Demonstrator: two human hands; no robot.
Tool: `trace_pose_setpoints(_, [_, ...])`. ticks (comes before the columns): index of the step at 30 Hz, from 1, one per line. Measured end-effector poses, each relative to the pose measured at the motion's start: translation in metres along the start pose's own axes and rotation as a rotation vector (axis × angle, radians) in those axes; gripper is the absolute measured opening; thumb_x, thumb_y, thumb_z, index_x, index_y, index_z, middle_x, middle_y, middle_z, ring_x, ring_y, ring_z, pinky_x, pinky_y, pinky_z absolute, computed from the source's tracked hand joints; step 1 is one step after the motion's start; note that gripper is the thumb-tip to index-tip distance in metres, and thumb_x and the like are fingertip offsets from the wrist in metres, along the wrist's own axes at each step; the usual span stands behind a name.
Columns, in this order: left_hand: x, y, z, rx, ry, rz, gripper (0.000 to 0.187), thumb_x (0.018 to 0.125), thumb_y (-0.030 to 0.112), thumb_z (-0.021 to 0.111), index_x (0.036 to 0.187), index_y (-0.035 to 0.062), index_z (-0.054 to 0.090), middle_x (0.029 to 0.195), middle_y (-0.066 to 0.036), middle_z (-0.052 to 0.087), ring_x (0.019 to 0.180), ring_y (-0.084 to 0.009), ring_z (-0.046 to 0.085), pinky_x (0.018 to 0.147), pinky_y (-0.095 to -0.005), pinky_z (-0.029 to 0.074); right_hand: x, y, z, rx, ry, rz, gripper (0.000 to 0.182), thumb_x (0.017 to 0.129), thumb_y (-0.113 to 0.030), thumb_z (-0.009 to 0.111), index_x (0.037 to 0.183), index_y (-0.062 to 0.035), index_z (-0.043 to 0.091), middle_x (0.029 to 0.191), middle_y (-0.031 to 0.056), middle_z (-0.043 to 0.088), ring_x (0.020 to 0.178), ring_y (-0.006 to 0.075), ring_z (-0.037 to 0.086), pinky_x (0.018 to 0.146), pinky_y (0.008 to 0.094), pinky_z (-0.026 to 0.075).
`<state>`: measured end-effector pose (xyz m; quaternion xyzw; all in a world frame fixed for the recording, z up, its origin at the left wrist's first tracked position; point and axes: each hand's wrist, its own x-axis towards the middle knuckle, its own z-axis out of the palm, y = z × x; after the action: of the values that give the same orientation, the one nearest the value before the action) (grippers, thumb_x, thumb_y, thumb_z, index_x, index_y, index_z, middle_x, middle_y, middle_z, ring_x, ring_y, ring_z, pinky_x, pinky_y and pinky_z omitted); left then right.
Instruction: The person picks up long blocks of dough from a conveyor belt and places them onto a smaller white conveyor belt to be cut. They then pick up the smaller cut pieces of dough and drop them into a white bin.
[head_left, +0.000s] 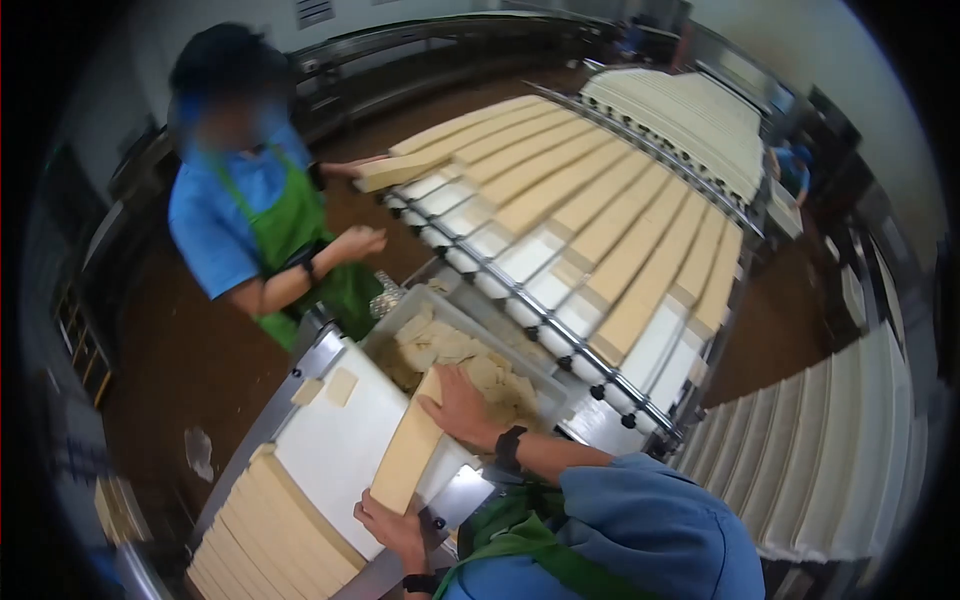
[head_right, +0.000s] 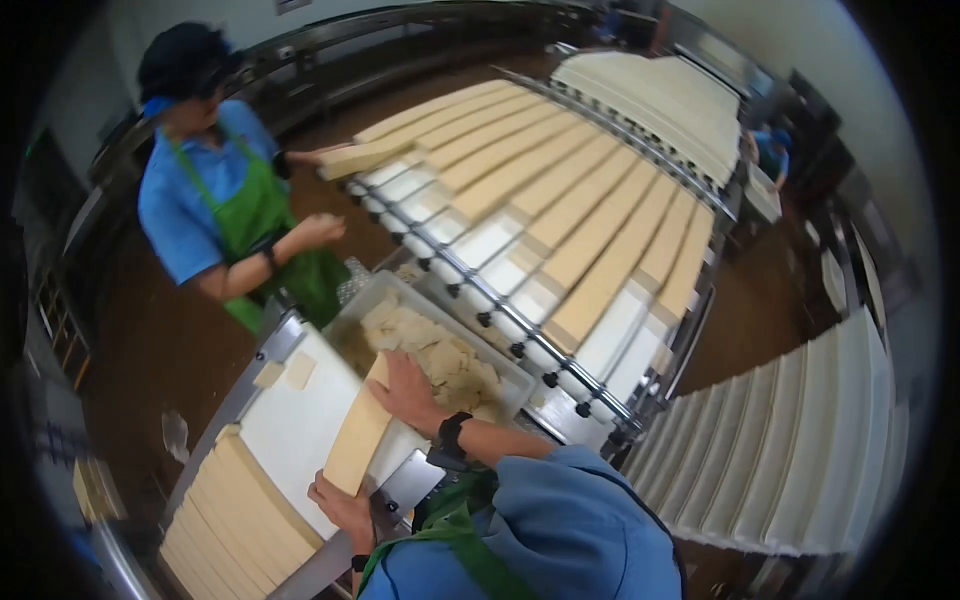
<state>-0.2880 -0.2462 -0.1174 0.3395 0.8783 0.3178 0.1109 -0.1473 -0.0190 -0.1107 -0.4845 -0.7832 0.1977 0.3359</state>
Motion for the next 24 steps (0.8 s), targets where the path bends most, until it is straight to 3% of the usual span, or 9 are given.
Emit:
trace_pose_setpoints(5, [-0.011,0.122,0.042,-0.087,-0.040,0.367,0.084,0.069,0.005,0.086,0.144,0.0094,0.048,0.135,-0.023,0.044,0.123,-0.0450,0.051,0.103,-0.0496,0.045,-0.009,0.093,-0.134,-0.152,0.527,0.074,0.050,0.094,-0.029,0.071,0.130,0.0029,0.057,0.125,0.0272,0.061,0.115,0.0467,0.058,0.101,0.0502,0.047])
trace_pose_setpoints(7, [-0.021,0.181,0.052,-0.088,-0.087,0.487,0.086,0.069,0.006,0.086,0.145,0.0094,0.048,0.136,-0.023,0.044,0.126,-0.0450,0.050,0.104,-0.0492,0.045,-0.010,0.125,-0.200,-0.046,0.611,0.216,0.044,0.095,-0.026,0.070,0.126,0.0035,0.060,0.120,0.0256,0.063,0.113,0.0453,0.060,0.099,0.0490,0.049])
trace_pose_setpoints(11, [-0.062,0.279,0.057,-0.153,-0.457,0.656,0.090,0.067,0.012,0.091,0.146,0.0090,0.047,0.133,-0.023,0.044,0.124,-0.0446,0.050,0.105,-0.0485,0.045,-0.030,0.215,-0.292,-0.160,0.802,0.310,0.034,0.100,-0.021,0.062,0.123,0.0033,0.062,0.116,0.0246,0.067,0.108,0.0426,0.065,0.094,0.0452,0.052])
trace_pose_setpoints(15, [-0.102,0.327,0.086,-0.216,-0.812,0.678,0.088,0.072,0.020,0.092,0.146,0.0084,0.046,0.128,-0.024,0.044,0.115,-0.0452,0.055,0.100,-0.0482,0.049,-0.054,0.291,-0.351,-0.112,0.724,0.412,0.036,0.102,-0.025,0.061,0.125,0.0012,0.063,0.116,0.0224,0.070,0.108,0.0412,0.068,0.094,0.0461,0.053])
trace_pose_setpoints(16, [-0.109,0.332,0.096,-0.216,-0.812,0.680,0.088,0.072,0.020,0.092,0.146,0.0084,0.046,0.128,-0.024,0.044,0.115,-0.0452,0.055,0.100,-0.0482,0.049,-0.057,0.305,-0.360,-0.155,0.632,0.445,0.038,0.101,-0.027,0.061,0.126,0.0010,0.063,0.117,0.0226,0.070,0.108,0.0406,0.068,0.093,0.0468,0.053])
trace_pose_setpoints(18, [-0.120,0.337,0.119,-0.200,-0.954,0.673,0.082,0.080,0.030,0.088,0.146,0.0079,0.046,0.129,-0.025,0.045,0.113,-0.0451,0.058,0.095,-0.0484,0.052,-0.060,0.324,-0.368,-0.194,0.540,0.482,0.040,0.101,-0.030,0.061,0.126,0.0008,0.064,0.118,0.0228,0.070,0.108,0.0399,0.069,0.092,0.0476,0.053])
trace_pose_setpoints(20, [-0.123,0.341,0.136,-0.195,-0.971,0.697,0.080,0.082,0.034,0.086,0.147,0.0077,0.045,0.129,-0.025,0.046,0.114,-0.0446,0.058,0.095,-0.0488,0.052,-0.055,0.337,-0.375,-0.398,0.228,0.466,0.045,0.099,-0.034,0.062,0.126,0.0012,0.064,0.117,0.0234,0.070,0.111,0.0400,0.067,0.098,0.0481,0.050])
trace_pose_setpoints(22, [-0.122,0.350,0.150,-0.187,-0.986,0.720,0.079,0.085,0.038,0.083,0.147,0.0076,0.045,0.129,-0.025,0.047,0.114,-0.0441,0.059,0.094,-0.0492,0.052,-0.038,0.336,-0.381,-0.519,0.122,0.568,0.047,0.098,-0.036,0.064,0.127,0.0015,0.064,0.120,0.0231,0.068,0.116,0.0400,0.064,0.102,0.0496,0.047])
trace_pose_setpoints(24, [-0.121,0.364,0.165,-0.182,-1.015,0.647,0.075,0.089,0.037,0.080,0.146,0.0026,0.045,0.125,-0.024,0.051,0.118,-0.0413,0.057,0.102,-0.0438,0.049,-0.036,0.330,-0.381,-0.637,0.006,0.673,0.050,0.096,-0.037,0.066,0.127,0.0018,0.064,0.123,0.0228,0.067,0.121,0.0400,0.061,0.106,0.0512,0.044])
